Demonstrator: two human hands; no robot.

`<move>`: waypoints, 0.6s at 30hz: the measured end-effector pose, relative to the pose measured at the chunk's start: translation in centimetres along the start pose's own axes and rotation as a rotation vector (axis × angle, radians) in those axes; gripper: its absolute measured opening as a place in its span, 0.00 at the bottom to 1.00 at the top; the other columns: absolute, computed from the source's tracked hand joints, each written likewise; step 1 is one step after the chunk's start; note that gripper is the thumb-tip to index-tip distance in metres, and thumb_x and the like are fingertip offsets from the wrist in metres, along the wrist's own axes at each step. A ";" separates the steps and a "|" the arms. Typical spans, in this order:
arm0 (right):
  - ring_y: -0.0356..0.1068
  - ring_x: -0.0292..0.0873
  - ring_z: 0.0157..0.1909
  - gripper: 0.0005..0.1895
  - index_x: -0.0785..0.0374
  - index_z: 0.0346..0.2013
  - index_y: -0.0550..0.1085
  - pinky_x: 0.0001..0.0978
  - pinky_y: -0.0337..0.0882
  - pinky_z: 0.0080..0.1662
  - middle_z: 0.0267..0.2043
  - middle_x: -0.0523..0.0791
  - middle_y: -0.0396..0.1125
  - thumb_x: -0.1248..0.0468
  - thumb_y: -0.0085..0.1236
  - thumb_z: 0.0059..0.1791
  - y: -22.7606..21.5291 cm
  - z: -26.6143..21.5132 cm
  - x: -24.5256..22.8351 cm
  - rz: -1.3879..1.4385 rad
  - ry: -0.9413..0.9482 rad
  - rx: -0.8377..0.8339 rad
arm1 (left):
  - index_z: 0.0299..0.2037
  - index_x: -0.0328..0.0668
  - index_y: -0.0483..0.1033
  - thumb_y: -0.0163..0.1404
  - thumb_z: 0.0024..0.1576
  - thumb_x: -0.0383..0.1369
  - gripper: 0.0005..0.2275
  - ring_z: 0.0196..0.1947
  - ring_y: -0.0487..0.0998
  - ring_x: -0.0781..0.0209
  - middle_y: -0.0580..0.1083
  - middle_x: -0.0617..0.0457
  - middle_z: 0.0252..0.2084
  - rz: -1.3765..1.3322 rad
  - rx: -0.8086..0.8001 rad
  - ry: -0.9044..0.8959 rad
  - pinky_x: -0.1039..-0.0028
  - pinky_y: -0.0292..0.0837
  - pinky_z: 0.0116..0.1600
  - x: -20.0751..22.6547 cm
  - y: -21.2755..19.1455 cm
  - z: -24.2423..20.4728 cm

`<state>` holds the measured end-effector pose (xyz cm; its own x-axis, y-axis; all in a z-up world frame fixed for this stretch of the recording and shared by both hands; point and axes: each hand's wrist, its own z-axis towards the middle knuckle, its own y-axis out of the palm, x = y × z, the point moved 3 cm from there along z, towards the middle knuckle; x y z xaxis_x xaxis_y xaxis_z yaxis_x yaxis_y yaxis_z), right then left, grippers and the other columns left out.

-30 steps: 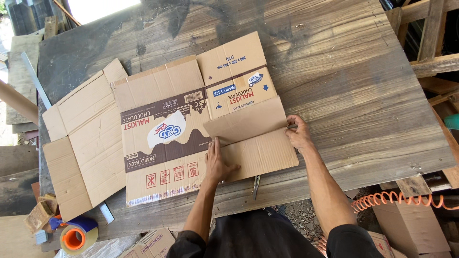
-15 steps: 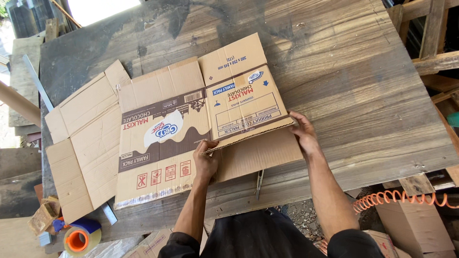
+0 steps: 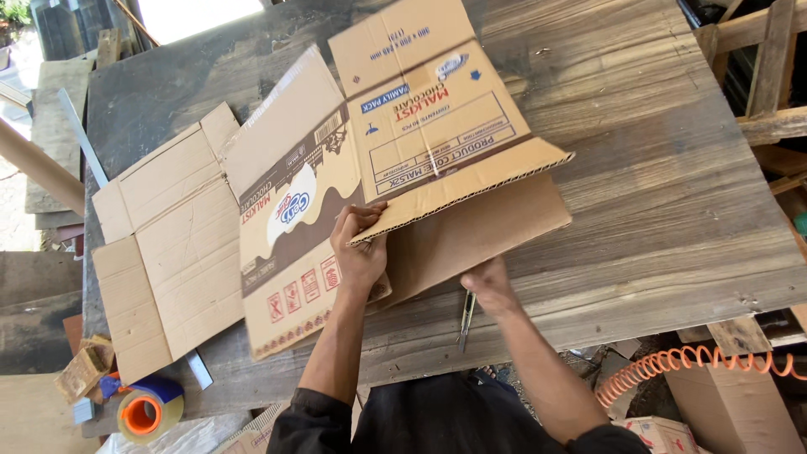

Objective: The person cuts and assembles cardboard boxes on a wooden workbench. They use a utility knife to slice the boxes into sections and then apply packing tape to join the pieces together.

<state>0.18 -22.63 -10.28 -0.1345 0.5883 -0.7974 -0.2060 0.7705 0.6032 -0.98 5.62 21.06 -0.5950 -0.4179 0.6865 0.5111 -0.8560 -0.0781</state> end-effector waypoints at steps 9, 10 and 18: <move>0.75 0.41 0.46 0.18 0.62 0.47 0.79 0.44 0.75 0.47 0.41 0.49 0.78 0.75 0.61 0.42 13.6 3.5 -11.5 -0.768 -0.344 0.367 | 0.29 0.31 0.72 0.57 0.51 0.12 0.08 0.39 0.84 0.31 0.77 0.39 0.33 -0.038 -0.019 0.163 0.50 0.80 0.44 3.9 -2.0 5.9; 0.76 0.44 0.42 0.13 0.63 0.44 0.79 0.45 0.74 0.43 0.37 0.50 0.77 0.72 0.62 0.45 14.2 4.0 -12.9 -0.831 -0.391 0.418 | 0.29 0.32 0.74 0.57 0.50 0.13 0.08 0.41 0.84 0.30 0.77 0.38 0.34 -0.064 -0.061 0.188 0.47 0.79 0.46 4.7 -2.5 6.7; 0.76 0.61 0.37 0.06 0.62 0.35 0.81 0.48 0.73 0.34 0.29 0.54 0.74 0.74 0.61 0.46 10.6 9.3 -16.0 -1.174 -0.853 0.490 | 0.29 0.33 0.73 0.63 0.52 0.24 0.09 0.44 0.83 0.27 0.77 0.35 0.37 0.053 -0.204 0.196 0.45 0.79 0.51 12.6 -12.9 10.6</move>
<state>9.18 -21.61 9.03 0.4852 -0.5626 -0.6693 0.5581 0.7885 -0.2583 -8.51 14.61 38.38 -0.6896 -0.4973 0.5264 0.4210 -0.8668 -0.2673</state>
